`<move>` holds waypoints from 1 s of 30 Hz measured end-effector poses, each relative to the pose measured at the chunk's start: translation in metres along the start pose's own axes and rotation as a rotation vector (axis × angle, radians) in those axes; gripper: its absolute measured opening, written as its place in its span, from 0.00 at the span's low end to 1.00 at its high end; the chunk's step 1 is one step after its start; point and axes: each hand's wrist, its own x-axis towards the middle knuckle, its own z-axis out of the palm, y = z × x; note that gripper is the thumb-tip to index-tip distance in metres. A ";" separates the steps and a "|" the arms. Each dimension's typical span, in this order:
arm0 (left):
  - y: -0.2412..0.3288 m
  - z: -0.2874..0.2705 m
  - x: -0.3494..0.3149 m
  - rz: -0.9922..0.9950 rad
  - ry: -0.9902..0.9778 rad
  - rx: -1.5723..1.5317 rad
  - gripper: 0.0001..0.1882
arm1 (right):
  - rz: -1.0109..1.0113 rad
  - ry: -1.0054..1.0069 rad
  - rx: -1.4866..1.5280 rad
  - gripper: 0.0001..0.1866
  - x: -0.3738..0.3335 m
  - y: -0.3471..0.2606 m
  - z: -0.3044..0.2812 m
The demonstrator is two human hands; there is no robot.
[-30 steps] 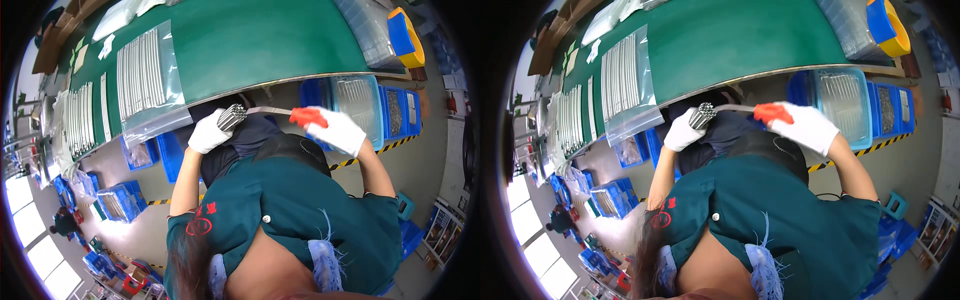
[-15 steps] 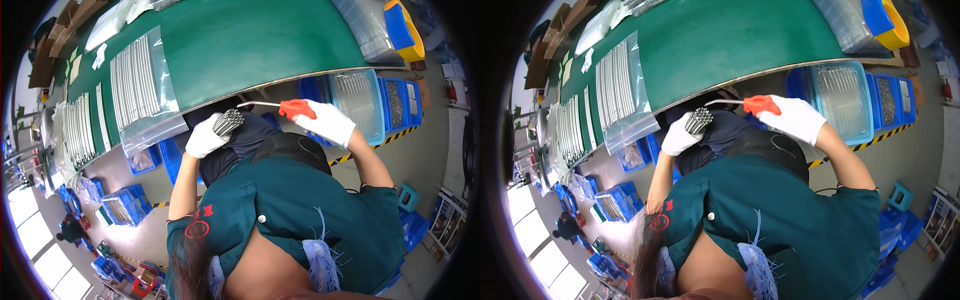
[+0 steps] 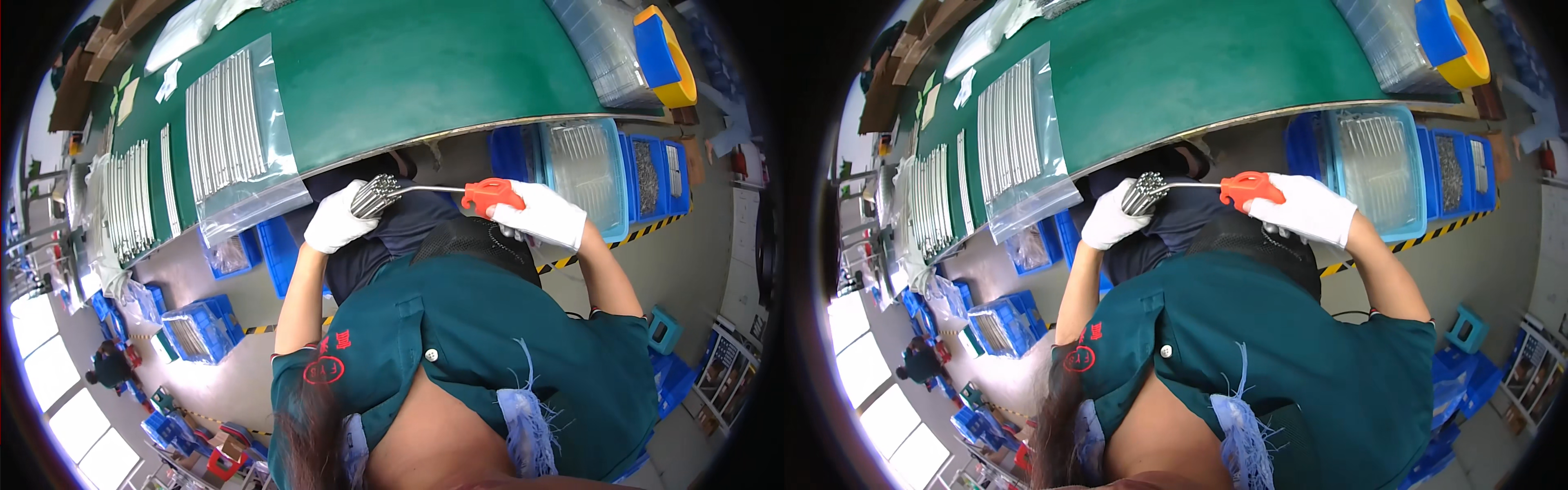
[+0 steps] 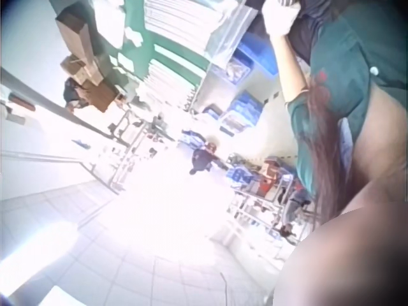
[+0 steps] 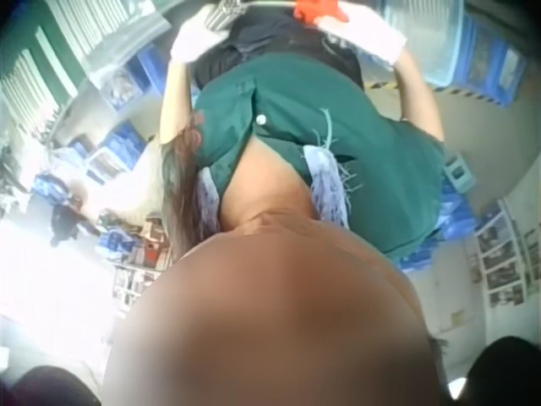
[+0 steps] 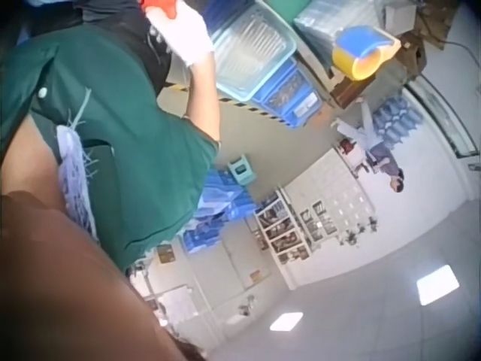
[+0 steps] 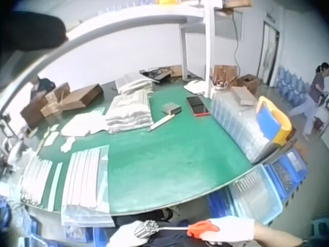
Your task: Organize thin metal rods, clean them using an air gun, and package them into plastic bags.
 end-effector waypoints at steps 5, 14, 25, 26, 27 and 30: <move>-0.011 0.007 0.002 0.129 0.047 0.171 0.19 | -0.093 0.077 -0.022 0.25 0.002 0.004 0.001; -0.011 0.003 0.000 0.098 0.031 0.090 0.20 | -0.075 0.128 -0.104 0.26 -0.002 0.002 -0.001; -0.003 -0.001 0.000 0.067 0.036 0.017 0.20 | -0.090 0.087 -0.130 0.26 -0.008 0.005 0.003; -0.016 0.004 0.001 0.192 0.054 0.133 0.20 | -0.088 0.137 -0.167 0.27 -0.007 0.006 0.001; -0.020 0.006 0.000 0.193 0.053 0.131 0.20 | -0.086 0.187 -0.204 0.27 -0.006 0.006 0.000; -0.022 0.010 -0.001 0.221 0.088 0.187 0.18 | 0.067 -0.005 -0.128 0.27 -0.012 -0.005 0.002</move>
